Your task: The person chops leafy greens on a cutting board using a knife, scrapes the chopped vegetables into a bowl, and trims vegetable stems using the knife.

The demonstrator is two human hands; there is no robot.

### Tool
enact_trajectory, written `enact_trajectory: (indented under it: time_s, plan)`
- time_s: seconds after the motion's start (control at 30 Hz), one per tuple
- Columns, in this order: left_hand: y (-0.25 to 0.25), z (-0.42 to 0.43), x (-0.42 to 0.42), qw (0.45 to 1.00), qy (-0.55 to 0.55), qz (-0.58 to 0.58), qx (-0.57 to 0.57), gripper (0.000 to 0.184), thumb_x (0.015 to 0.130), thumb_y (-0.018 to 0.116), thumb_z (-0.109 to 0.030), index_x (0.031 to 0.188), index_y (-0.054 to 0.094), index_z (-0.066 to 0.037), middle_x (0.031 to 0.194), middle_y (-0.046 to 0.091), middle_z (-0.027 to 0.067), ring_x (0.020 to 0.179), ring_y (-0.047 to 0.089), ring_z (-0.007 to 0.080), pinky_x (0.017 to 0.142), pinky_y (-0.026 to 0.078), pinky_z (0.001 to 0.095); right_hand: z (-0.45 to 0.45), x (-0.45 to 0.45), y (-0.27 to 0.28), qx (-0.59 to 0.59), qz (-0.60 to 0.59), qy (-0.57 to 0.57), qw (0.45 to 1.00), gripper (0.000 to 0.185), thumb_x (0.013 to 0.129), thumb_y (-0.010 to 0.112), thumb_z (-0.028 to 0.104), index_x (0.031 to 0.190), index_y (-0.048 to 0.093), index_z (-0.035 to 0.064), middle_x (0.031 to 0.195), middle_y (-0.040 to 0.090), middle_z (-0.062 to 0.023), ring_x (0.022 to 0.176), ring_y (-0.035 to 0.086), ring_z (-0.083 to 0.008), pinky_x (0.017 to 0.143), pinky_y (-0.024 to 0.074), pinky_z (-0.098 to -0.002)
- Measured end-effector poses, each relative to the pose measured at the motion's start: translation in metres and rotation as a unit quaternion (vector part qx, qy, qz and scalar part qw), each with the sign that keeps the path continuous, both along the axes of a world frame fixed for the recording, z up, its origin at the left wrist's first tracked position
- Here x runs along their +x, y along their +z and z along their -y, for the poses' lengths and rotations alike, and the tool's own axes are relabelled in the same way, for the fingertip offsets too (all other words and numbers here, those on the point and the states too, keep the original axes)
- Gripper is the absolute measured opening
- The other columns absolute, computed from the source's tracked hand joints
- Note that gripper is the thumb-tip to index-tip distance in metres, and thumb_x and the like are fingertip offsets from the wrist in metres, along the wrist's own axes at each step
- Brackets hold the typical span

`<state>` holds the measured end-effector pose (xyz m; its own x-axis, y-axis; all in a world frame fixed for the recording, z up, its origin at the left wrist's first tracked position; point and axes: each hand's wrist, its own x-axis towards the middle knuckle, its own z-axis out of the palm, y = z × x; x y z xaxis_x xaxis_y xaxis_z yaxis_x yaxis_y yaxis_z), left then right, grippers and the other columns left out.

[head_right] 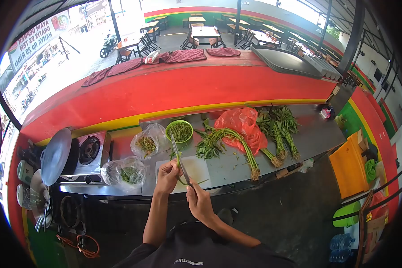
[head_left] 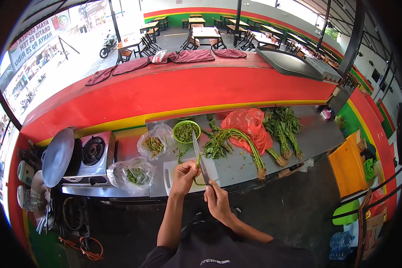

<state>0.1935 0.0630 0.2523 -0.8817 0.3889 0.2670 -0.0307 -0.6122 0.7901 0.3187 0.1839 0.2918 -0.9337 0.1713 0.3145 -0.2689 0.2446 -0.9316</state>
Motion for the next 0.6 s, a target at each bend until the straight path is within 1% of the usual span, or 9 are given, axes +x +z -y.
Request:
enact_trajectory:
  time_s: [0.03,0.17,0.23,0.27,0.33,0.37,0.43,0.53,0.6]
  plan:
    - [0.001,0.000,-0.001,1.000,0.005,0.000,-0.001,0.019,0.100,0.064,-0.017,0.088,0.066,-0.003,0.084,0.062,0.0019,0.076,0.054,0.0096,0.072,0.044,0.0257,0.000,0.000,0.000,0.005,0.003,0.003,1.000,0.033,0.107,0.049,0.016,0.123,0.056,-0.0109,0.061,0.052,-0.0066,0.053,0.051,-0.0114,0.050,0.0407,-0.0283]
    - [0.003,-0.001,-0.003,1.000,0.001,-0.003,0.005,0.017,0.100,0.065,-0.016,0.088,0.067,-0.004,0.085,0.061,0.0021,0.076,0.054,0.0101,0.072,0.043,0.0256,-0.001,0.001,-0.002,0.001,0.003,0.002,1.000,0.032,0.107,0.049,0.016,0.122,0.056,-0.0110,0.061,0.052,-0.0066,0.053,0.051,-0.0114,0.050,0.0400,-0.0283]
    - [0.004,-0.001,-0.003,1.000,0.006,0.001,0.016,0.016,0.099,0.066,-0.015,0.088,0.067,-0.004,0.086,0.060,0.0022,0.076,0.055,0.0102,0.072,0.043,0.0252,-0.003,0.003,-0.009,0.014,0.014,0.005,1.000,0.032,0.106,0.050,0.016,0.134,0.055,0.0004,0.061,0.051,-0.0041,0.051,0.051,-0.0111,0.050,0.0410,-0.0297]
    - [0.004,-0.001,-0.005,1.000,0.006,0.001,0.016,0.016,0.099,0.066,-0.015,0.088,0.067,-0.004,0.086,0.060,0.0022,0.076,0.055,0.0102,0.072,0.043,0.0252,-0.002,0.004,-0.012,0.014,0.014,0.005,1.000,0.032,0.106,0.050,0.016,0.134,0.055,0.0004,0.061,0.051,-0.0041,0.051,0.051,-0.0111,0.050,0.0410,-0.0297]
    - [-0.001,0.002,-0.011,0.999,-0.010,0.002,0.033,0.019,0.098,0.067,-0.022,0.090,0.066,-0.005,0.083,0.058,0.0018,0.075,0.051,0.0114,0.070,0.042,0.0274,0.000,0.005,-0.015,0.020,0.018,0.015,1.000,0.031,0.106,0.050,0.016,0.132,0.056,0.0002,0.061,0.051,-0.0043,0.051,0.051,-0.0110,0.049,0.0406,-0.0301]
    - [-0.004,0.002,-0.013,0.999,-0.010,0.002,0.033,0.019,0.098,0.067,-0.022,0.090,0.066,-0.005,0.083,0.058,0.0018,0.075,0.051,0.0114,0.070,0.042,0.0274,0.000,0.006,-0.015,0.020,0.018,0.015,1.000,0.031,0.106,0.050,0.016,0.132,0.056,0.0002,0.061,0.051,-0.0043,0.051,0.051,-0.0110,0.049,0.0406,-0.0301]
    - [-0.004,0.004,-0.015,1.000,-0.017,0.005,0.025,0.021,0.097,0.069,-0.024,0.088,0.065,-0.005,0.080,0.057,0.0006,0.073,0.049,0.0112,0.068,0.040,0.0274,0.001,0.006,-0.007,0.007,0.024,0.022,0.999,0.033,0.107,0.049,0.018,0.125,0.056,-0.0093,0.062,0.052,-0.0050,0.053,0.050,-0.0106,0.050,0.0394,-0.0275]
    - [0.000,0.011,-0.008,0.997,-0.051,-0.039,-0.031,0.023,0.096,0.071,-0.026,0.087,0.066,-0.005,0.080,0.058,-0.0001,0.073,0.050,0.0103,0.068,0.041,0.0273,0.004,0.004,-0.003,-0.008,0.007,0.013,1.000,0.033,0.107,0.048,0.017,0.129,0.055,-0.0069,0.063,0.053,-0.0046,0.055,0.051,-0.0102,0.051,0.0399,-0.0273]
    - [0.002,0.011,-0.003,0.996,-0.057,-0.049,-0.045,0.024,0.095,0.071,-0.027,0.087,0.066,-0.005,0.079,0.058,-0.0004,0.072,0.050,0.0098,0.068,0.041,0.0270,0.004,0.002,0.001,-0.016,-0.008,0.007,1.000,0.033,0.107,0.048,0.017,0.130,0.055,-0.0059,0.063,0.053,-0.0045,0.056,0.051,-0.0101,0.051,0.0401,-0.0272]
